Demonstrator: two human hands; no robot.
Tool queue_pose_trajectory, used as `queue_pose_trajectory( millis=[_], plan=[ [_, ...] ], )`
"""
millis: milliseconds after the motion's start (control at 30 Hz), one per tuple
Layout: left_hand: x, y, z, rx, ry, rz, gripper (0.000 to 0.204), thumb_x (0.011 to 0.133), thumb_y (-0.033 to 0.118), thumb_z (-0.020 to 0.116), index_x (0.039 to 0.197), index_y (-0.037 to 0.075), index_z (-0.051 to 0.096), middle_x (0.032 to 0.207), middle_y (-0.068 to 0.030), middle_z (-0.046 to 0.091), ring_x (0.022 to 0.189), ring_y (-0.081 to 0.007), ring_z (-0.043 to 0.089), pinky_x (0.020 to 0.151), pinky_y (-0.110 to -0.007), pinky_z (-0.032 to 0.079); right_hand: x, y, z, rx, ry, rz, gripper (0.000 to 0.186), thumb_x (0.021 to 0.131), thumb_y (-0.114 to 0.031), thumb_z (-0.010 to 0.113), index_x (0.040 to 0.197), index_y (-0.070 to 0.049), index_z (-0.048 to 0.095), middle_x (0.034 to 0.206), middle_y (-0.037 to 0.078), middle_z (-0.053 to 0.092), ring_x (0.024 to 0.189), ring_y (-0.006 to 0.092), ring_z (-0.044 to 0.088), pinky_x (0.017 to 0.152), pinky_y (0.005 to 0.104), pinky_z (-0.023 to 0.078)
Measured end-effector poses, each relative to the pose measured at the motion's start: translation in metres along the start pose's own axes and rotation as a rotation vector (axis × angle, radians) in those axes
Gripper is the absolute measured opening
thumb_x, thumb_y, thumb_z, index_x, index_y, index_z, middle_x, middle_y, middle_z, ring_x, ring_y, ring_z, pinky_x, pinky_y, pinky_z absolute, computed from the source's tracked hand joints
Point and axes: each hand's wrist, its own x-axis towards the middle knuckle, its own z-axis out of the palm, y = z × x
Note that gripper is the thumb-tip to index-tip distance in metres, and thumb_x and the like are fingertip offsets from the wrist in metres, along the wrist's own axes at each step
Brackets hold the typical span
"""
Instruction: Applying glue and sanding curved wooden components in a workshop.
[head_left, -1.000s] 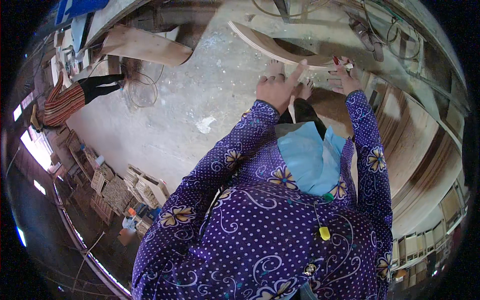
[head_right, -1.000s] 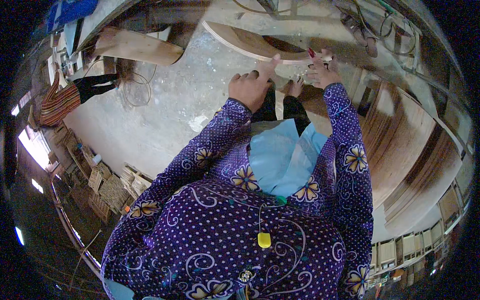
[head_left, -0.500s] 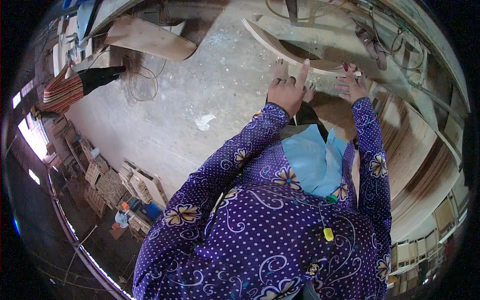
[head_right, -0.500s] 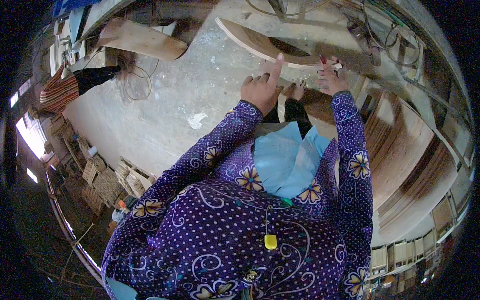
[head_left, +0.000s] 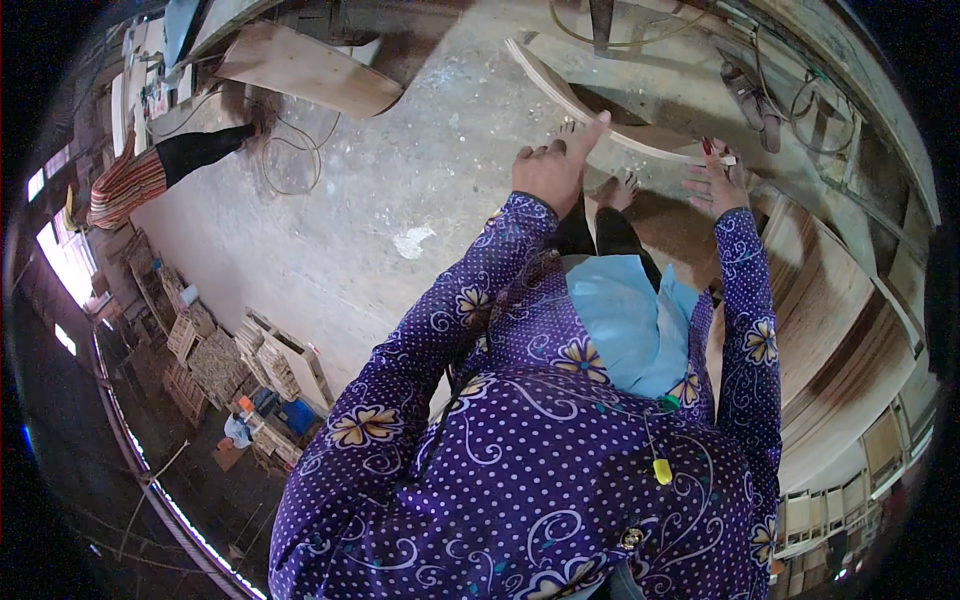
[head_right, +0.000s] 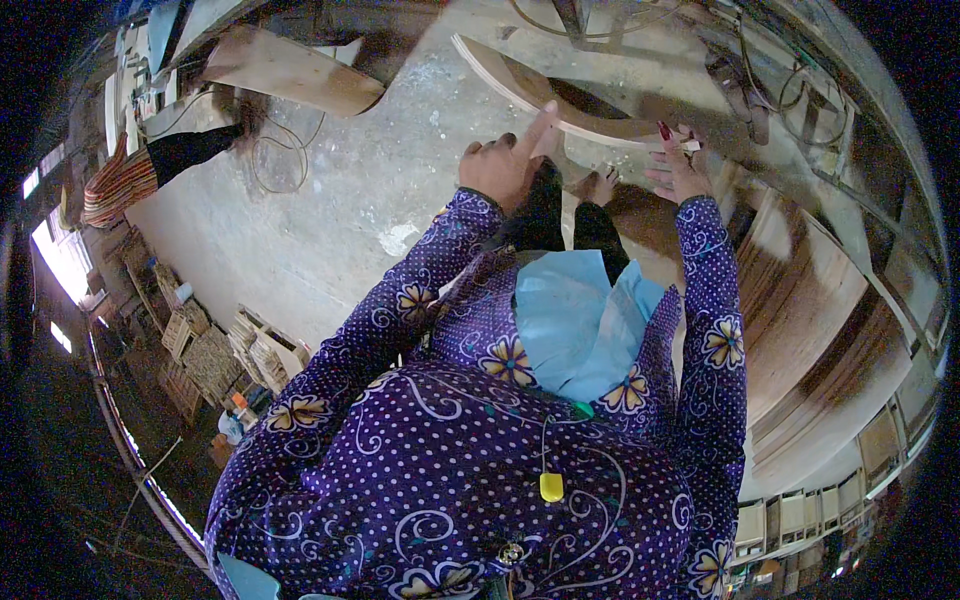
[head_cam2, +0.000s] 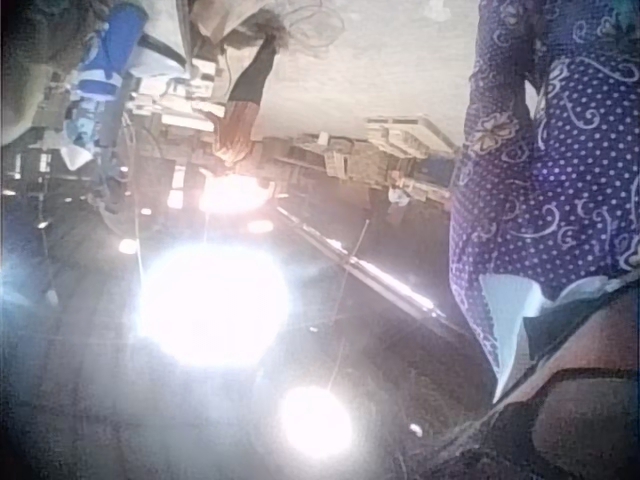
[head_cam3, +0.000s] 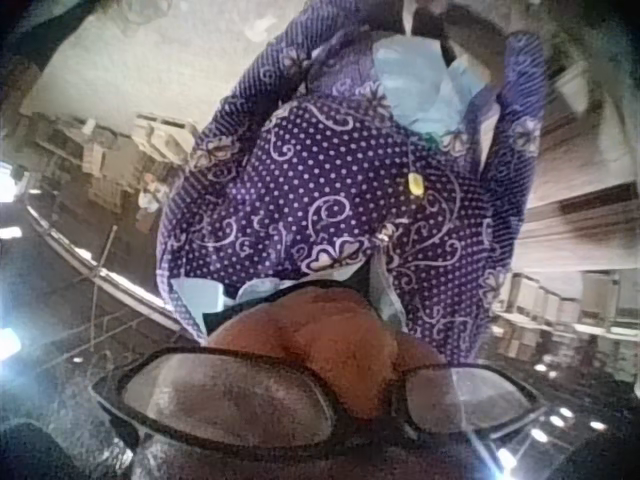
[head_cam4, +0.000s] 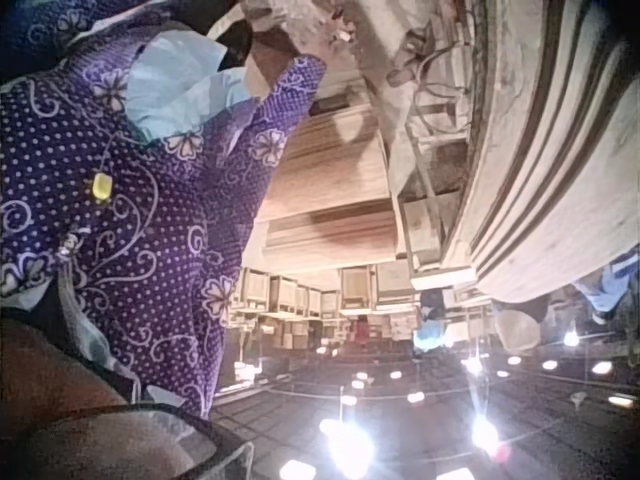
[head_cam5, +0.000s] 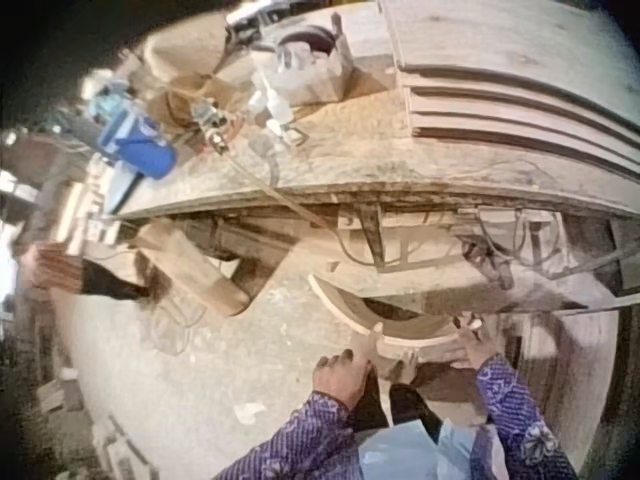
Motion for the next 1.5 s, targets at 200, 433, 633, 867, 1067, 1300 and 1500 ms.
queue_pose_trajectory(
  millis=[200, 433, 633, 867, 1067, 1300, 1500],
  plan=[
    [0.010, -0.031, -0.006, 0.050, 0.030, -0.074, 0.074, 0.078, 0.024, 0.054, 0.137, 0.038, 0.011, 0.080, -0.0117, 0.062, 0.066, -0.0273, 0.062, 0.072, -0.040, 0.046, -0.015, -0.014, 0.011, -0.059, 0.066, -0.007, 0.073, 0.080, -0.060, 0.047, 0.129, -0.015, 0.020, 0.111, 0.010, 0.055, 0.090, 0.0232, 0.060, 0.070, 0.0341, 0.046],
    [0.010, -0.017, -0.025, -0.052, -0.098, -0.123, 0.077, 0.078, 0.024, 0.056, 0.139, 0.032, 0.008, 0.082, -0.0124, 0.062, 0.068, -0.0288, 0.062, 0.069, -0.042, 0.047, -0.006, -0.009, 0.002, -0.096, 0.039, -0.003, 0.070, 0.080, -0.060, 0.046, 0.128, -0.013, 0.025, 0.113, 0.009, 0.054, 0.092, 0.0233, 0.060, 0.071, 0.0340, 0.046],
    [0.003, -0.012, -0.013, -0.028, 0.055, 0.134, 0.076, 0.078, 0.023, 0.053, 0.139, 0.030, 0.009, 0.089, -0.0145, 0.062, 0.072, -0.0275, 0.062, 0.064, -0.039, 0.049, 0.014, 0.008, -0.019, 0.014, -0.008, 0.038, 0.060, 0.081, -0.059, 0.045, 0.119, -0.012, 0.043, 0.110, 0.007, 0.056, 0.092, 0.0232, 0.058, 0.072, 0.0342, 0.046],
    [0.036, -0.073, -0.011, 0.112, 0.028, -0.015, 0.073, 0.080, 0.024, 0.050, 0.139, 0.032, 0.007, 0.073, -0.0118, 0.063, 0.056, -0.0280, 0.060, 0.056, -0.041, 0.049, 0.021, 0.028, -0.030, 0.301, -0.055, -0.167, 0.068, 0.080, -0.057, 0.049, 0.131, -0.015, 0.033, 0.092, 0.005, 0.053, 0.074, 0.0180, 0.052, 0.067, 0.0355, 0.047],
    [0.041, -0.081, -0.029, 0.097, -0.076, 0.029, 0.081, 0.078, 0.031, 0.057, 0.139, 0.029, 0.004, 0.078, -0.0136, 0.063, 0.065, -0.0302, 0.062, 0.062, -0.041, 0.049, -0.030, -0.026, 0.010, 0.637, -0.016, -0.085, 0.062, 0.082, -0.061, 0.040, 0.125, -0.016, 0.038, 0.087, 0.012, 0.055, 0.076, 0.0228, 0.055, 0.069, 0.0391, 0.049],
    [0.033, -0.045, -0.010, 0.046, -0.173, 0.091, 0.081, 0.080, 0.032, 0.053, 0.139, 0.019, -0.001, 0.084, -0.0123, 0.064, 0.070, -0.0275, 0.062, 0.071, -0.038, 0.047, -0.023, -0.008, 0.005, 0.726, -0.018, -0.104, 0.038, 0.082, -0.028, 0.060, 0.114, -0.011, 0.047, 0.085, 0.010, 0.058, 0.081, 0.0244, 0.058, 0.076, 0.0438, 0.051],
    [0.034, -0.053, -0.031, 0.152, -0.203, 0.257, 0.072, 0.082, 0.031, 0.049, 0.139, 0.025, 0.006, 0.086, -0.0121, 0.063, 0.072, -0.0258, 0.061, 0.073, -0.038, 0.045, -0.023, -0.015, 0.004, 0.623, 0.066, -0.077, 0.033, 0.084, -0.025, 0.058, 0.112, -0.010, 0.047, 0.083, 0.011, 0.059, 0.072, 0.0234, 0.059, 0.069, 0.0434, 0.053]
  ],
)
